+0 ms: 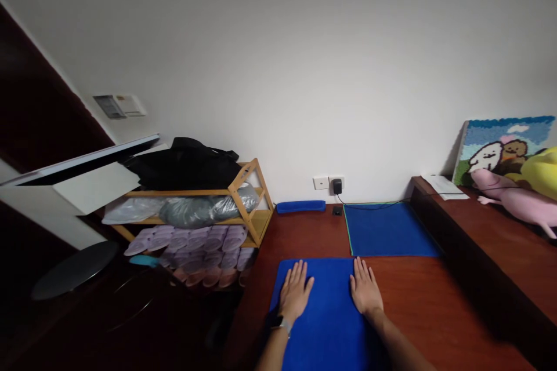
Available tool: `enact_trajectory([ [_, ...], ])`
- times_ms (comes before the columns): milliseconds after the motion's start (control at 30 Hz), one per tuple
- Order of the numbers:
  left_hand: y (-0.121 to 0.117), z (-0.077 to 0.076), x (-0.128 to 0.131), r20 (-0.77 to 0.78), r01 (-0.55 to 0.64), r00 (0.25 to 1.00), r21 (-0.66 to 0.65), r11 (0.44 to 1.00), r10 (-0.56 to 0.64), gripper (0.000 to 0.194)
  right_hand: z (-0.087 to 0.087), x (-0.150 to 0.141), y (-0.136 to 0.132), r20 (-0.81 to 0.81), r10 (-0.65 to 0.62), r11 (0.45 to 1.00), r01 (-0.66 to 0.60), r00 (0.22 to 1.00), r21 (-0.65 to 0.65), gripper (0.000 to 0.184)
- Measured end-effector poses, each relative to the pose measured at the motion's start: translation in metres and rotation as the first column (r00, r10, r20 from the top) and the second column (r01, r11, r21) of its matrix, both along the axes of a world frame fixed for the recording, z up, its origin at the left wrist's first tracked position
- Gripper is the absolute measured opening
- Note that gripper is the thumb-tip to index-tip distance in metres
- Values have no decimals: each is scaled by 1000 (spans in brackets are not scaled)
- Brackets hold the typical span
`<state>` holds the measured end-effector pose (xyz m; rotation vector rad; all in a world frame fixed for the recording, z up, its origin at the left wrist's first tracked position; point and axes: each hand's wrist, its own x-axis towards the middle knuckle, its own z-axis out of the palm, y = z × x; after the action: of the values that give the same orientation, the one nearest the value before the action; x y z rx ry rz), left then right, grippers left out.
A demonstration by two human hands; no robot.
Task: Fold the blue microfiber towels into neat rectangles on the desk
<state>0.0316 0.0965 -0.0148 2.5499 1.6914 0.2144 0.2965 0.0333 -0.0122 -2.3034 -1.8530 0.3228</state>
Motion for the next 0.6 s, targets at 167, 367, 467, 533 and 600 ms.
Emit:
enact_trajectory([
  [167,-2,0,-46,-25,-126,992,38,991,127,73,-8,2,-1,12,-5,1000,4,1000,14,68],
  [367,-5,1,-41,16,-112,994,64,992,111,70,-15,3,2,43,-9,1000,9,999,3,70],
  [467,-6,3,-40,11,-121,993,48,991,121,70,-11,3,3,49,-12,999,14,999,-31,69],
  [533,-6,3,-40,7,-129,992,39,991,129,70,-7,1,1,53,-15,998,18,998,-60,69],
  [600,-6,2,-40,11,-130,991,39,991,130,69,-5,-3,-4,62,-27,997,31,998,-67,69],
])
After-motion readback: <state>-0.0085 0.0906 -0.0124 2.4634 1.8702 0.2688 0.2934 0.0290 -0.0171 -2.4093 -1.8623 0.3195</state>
